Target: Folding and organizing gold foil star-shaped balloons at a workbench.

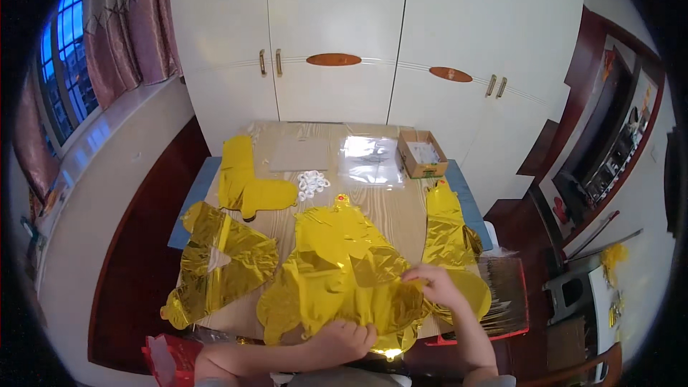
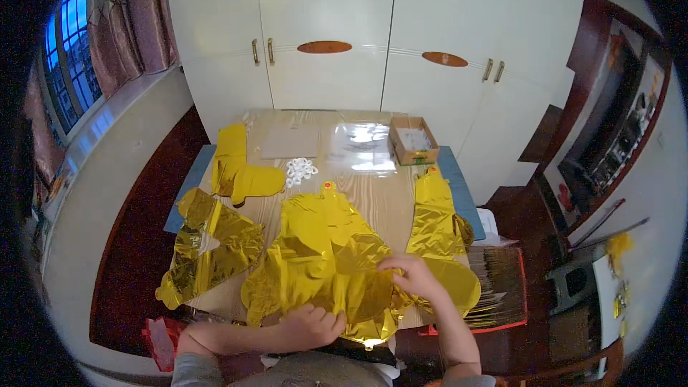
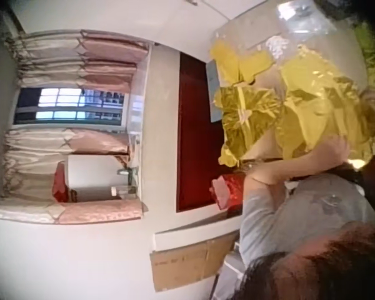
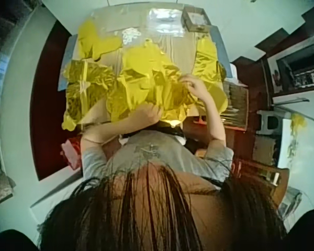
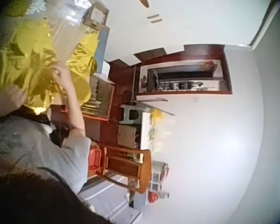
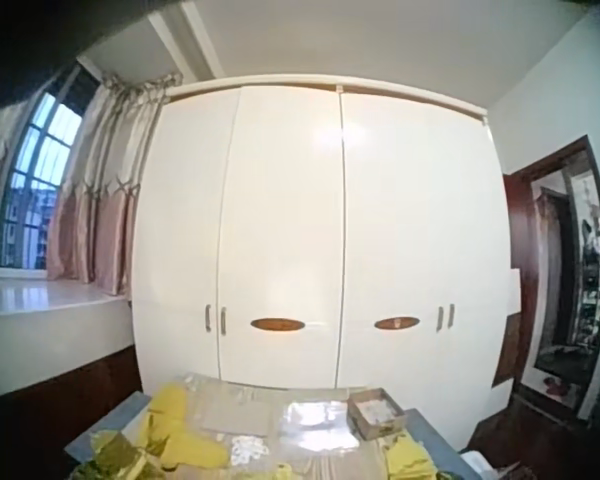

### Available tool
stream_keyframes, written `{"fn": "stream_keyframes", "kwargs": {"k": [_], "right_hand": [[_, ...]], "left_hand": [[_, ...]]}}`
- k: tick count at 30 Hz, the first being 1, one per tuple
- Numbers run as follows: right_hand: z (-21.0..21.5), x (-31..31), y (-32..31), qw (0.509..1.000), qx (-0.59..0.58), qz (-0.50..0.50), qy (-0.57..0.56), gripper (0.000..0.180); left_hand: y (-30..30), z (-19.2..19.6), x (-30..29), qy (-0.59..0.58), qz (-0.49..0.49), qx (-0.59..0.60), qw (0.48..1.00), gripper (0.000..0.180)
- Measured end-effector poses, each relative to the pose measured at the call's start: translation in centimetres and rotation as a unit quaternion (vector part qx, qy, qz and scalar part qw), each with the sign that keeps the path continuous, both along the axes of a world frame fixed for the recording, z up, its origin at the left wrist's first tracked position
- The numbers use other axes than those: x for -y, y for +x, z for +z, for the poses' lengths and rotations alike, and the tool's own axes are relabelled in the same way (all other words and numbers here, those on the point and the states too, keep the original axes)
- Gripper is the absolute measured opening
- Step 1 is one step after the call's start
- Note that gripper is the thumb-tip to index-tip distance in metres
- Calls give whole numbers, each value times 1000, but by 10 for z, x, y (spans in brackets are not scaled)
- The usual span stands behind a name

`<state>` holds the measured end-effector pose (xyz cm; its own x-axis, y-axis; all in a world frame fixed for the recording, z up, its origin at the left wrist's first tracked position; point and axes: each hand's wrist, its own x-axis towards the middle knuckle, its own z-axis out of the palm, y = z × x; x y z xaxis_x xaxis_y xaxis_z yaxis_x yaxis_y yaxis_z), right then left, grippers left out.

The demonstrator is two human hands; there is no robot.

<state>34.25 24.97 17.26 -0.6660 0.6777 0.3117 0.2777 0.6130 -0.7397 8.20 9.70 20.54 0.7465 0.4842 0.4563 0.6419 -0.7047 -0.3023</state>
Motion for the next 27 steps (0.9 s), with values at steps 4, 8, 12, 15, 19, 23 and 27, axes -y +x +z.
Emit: {"fn": "stream_keyframes", "kwargs": {"k": [4, 8, 12, 15, 19, 23, 27], "right_hand": [[-35, 27, 22, 998, -7, -41, -45, 33], [-55, 48, 34, 992, 14, -72, -104, 29], [-54, 58, 39, 994, 75, -75, -23, 24], [-60, 57, 45, 993, 78, -80, 36, 21], [-57, 52, 48, 976, 139, -113, 124, 22], [-48, 33, 49, 966, 181, -133, 129, 18], [-49, -1, 3, 971, 133, -97, 174, 20]], "left_hand": [[10, -43, 13, -104, -13, 12, 994, 24], [2, -38, 12, -341, 4, 44, 939, 30], [-37, -70, -24, -391, 15, 161, 906, 48], [-53, -79, -59, -358, 112, 128, 918, 60], [-64, -98, -88, -312, 126, 106, 936, 69], [-65, -106, -100, -330, 134, 81, 931, 72], [-63, -113, -103, -338, 133, 34, 931, 75]]}}
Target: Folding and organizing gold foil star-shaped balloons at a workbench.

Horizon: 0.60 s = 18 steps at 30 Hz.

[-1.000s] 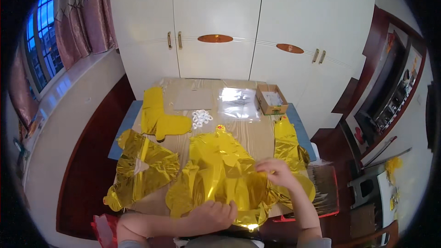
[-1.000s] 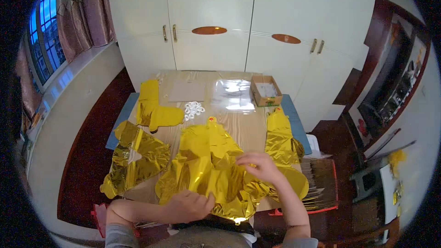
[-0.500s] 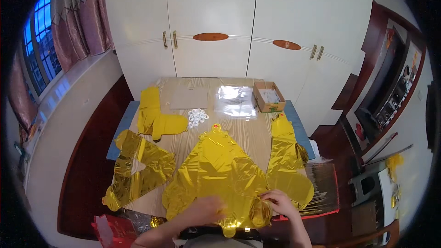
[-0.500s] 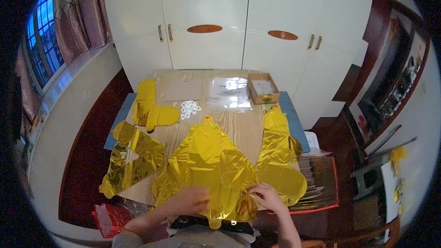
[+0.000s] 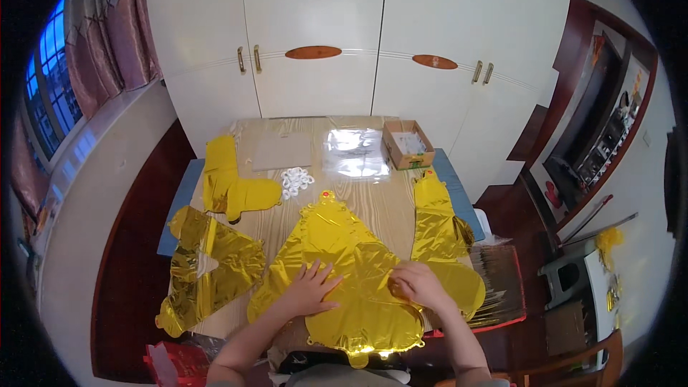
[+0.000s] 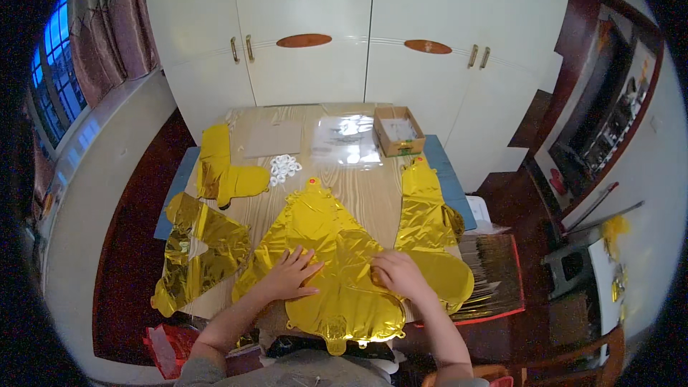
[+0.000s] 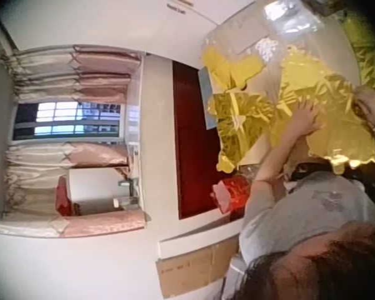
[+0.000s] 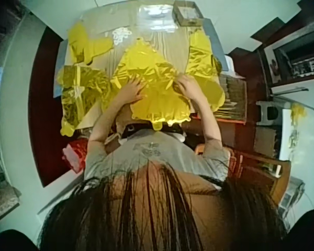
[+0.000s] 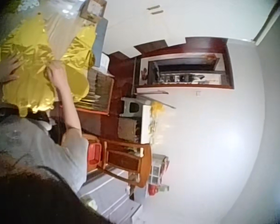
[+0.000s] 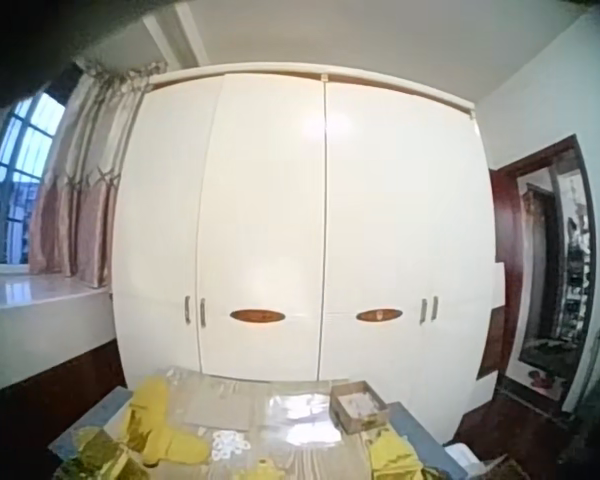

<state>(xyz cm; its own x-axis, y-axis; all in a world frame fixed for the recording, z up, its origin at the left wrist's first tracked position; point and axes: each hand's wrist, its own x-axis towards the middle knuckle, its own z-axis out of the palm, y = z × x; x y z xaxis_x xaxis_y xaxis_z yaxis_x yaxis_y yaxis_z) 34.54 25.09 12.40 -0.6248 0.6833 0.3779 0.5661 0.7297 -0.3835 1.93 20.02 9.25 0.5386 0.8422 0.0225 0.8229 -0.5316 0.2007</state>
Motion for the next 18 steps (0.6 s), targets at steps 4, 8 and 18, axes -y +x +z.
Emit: {"fn": "stream_keyframes", "kwargs": {"k": [4, 8, 18], "right_hand": [[-16, -24, -29, 1000, 15, 23, 14, 21], [-23, -27, -34, 999, 36, 19, 10, 21], [-26, -23, -40, 999, 30, 3, 18, 22]], "left_hand": [[3, 2, -5, 5, -17, -35, 999, 77], [4, -5, -8, 8, -18, -33, 999, 78], [17, -11, 1, 53, -14, 6, 998, 81]]}}
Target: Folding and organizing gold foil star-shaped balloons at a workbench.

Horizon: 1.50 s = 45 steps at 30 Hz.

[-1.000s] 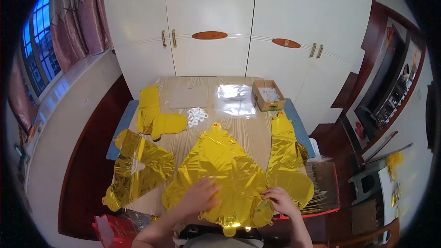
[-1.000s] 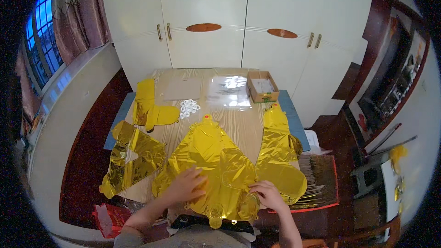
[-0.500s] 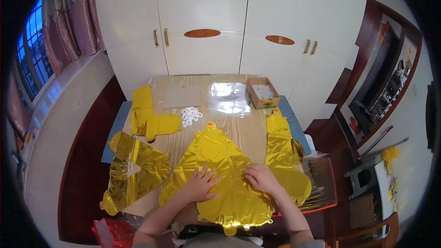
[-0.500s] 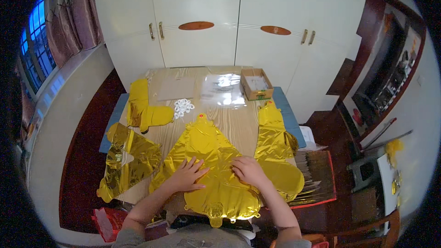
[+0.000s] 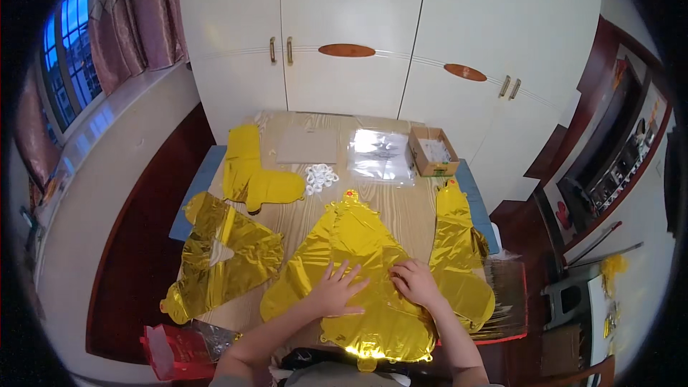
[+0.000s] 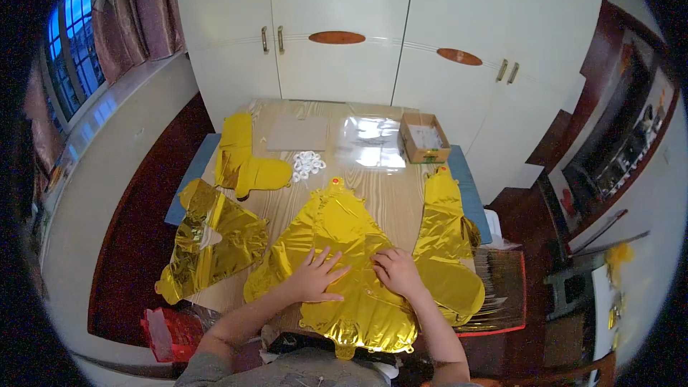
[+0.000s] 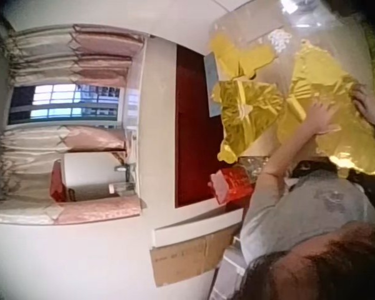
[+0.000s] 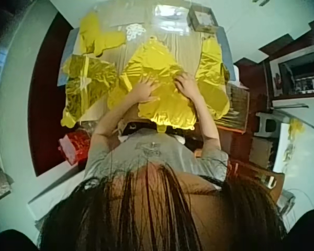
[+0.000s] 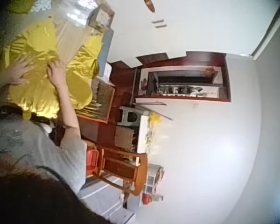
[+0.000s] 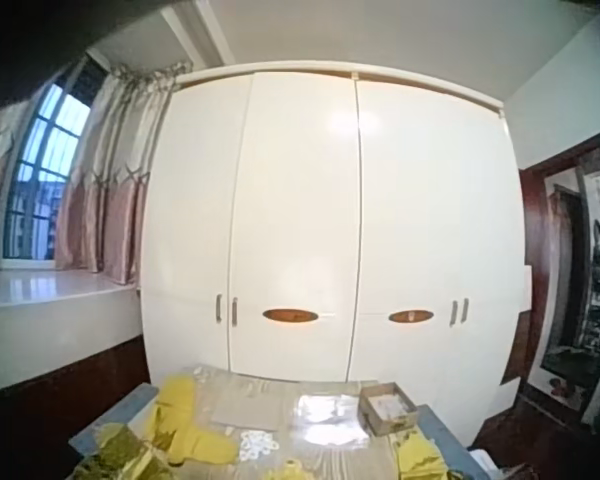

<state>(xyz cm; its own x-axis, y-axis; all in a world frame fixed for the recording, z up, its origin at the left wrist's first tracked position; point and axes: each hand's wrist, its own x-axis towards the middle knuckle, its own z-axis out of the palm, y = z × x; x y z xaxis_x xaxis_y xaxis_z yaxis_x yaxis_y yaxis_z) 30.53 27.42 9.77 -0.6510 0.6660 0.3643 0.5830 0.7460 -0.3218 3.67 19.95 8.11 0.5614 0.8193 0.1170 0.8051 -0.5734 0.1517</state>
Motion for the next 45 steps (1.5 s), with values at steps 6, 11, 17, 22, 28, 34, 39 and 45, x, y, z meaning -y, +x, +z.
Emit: {"fn": "stream_keyframes", "kwargs": {"k": [6, 11, 17, 22, 28, 34, 39, 45], "right_hand": [[-2, 0, -1, 1000, -13, -6, -8, 23], [-2, 0, 0, 1000, -6, -9, -11, 23], [-5, -9, -5, 999, -3, -27, -22, 24], [-3, -30, -18, 992, 40, -115, -9, 36], [-6, -54, -30, 973, 131, -182, -56, 47], [-2, -70, -34, 963, 157, -156, -151, 48], [-3, -69, -36, 970, 128, -174, -115, 44], [38, -75, -39, 923, 229, -115, -288, 56]], "left_hand": [[5, 3, 5, 26, 25, 5, 999, 81], [6, 0, 3, 35, 32, 8, 999, 81], [4, 1, 5, 39, 38, 24, 998, 78], [4, 2, 4, 41, 39, 31, 998, 76], [4, 2, 4, 45, 37, 33, 998, 77], [4, 4, 6, 43, 40, 41, 997, 75], [4, 2, 4, 49, 38, 46, 997, 75], [4, 2, 5, 48, 37, 33, 998, 77]]}}
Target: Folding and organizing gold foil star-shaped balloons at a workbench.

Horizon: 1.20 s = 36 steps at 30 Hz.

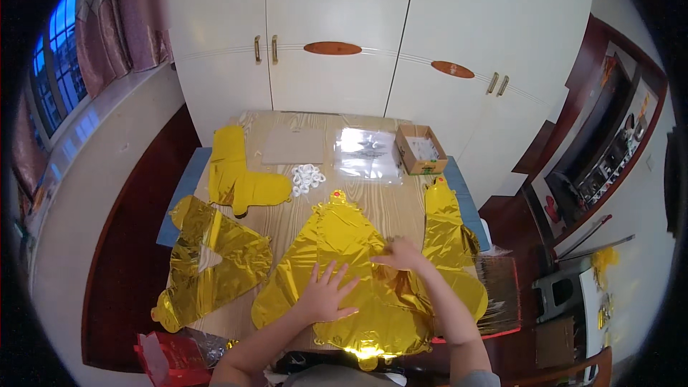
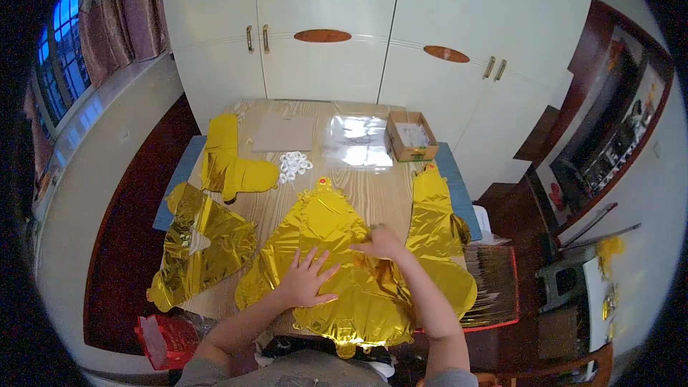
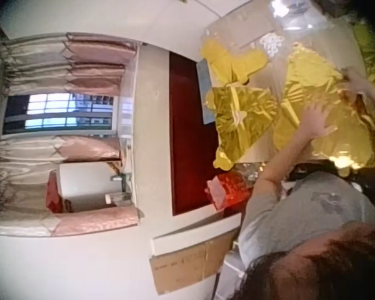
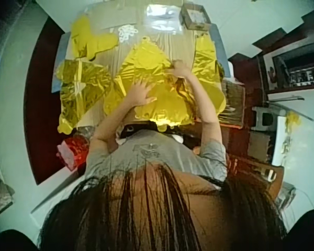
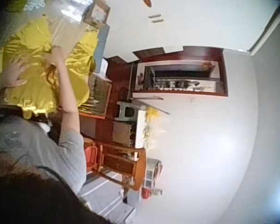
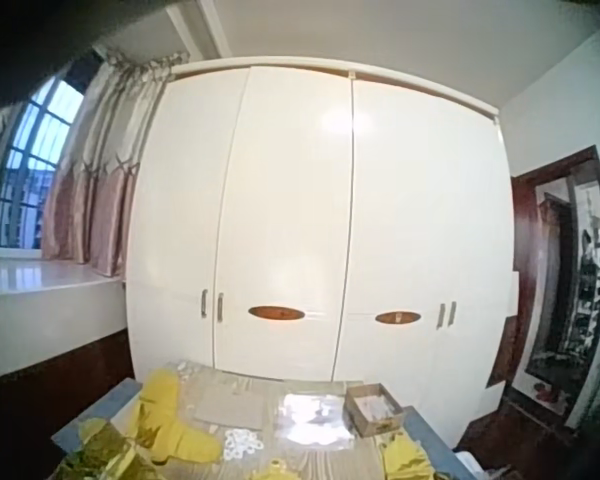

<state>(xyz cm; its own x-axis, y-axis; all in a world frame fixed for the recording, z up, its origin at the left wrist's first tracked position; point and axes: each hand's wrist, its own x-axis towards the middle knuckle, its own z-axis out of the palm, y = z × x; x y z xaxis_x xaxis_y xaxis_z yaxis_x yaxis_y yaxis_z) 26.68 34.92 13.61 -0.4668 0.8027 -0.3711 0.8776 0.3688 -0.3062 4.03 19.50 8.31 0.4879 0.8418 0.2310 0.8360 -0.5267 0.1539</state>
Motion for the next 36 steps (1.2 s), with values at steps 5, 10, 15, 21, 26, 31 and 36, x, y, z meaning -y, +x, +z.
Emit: {"fn": "stream_keyframes", "kwargs": {"k": [5, 10, 15, 21, 26, 31, 36], "right_hand": [[-1, 11, 28, 963, -226, 131, -67, 49], [-45, 26, 51, 957, -235, 119, 126, 55], [-35, 43, 51, 947, -256, 125, 149, 46], [-36, 52, 50, 858, -476, -31, -191, 40], [-35, 39, 51, 946, -279, 160, 40, 26], [-46, 43, 36, 951, -213, 164, 152, 24], [-52, 46, 23, 917, -286, 180, 210, 27]], "left_hand": [[-1, 1, 2, -2, 6, 2, 1000, 77], [2, 1, -1, -5, -2, 2, 1000, 77], [0, -1, 0, -7, 4, -5, 1000, 77], [0, -2, -1, -8, 2, -2, 1000, 78], [0, -2, -1, -7, 0, -2, 1000, 78], [1, -1, -1, -15, 3, -1, 1000, 78], [0, -1, 0, 1, 4, 8, 1000, 74]]}}
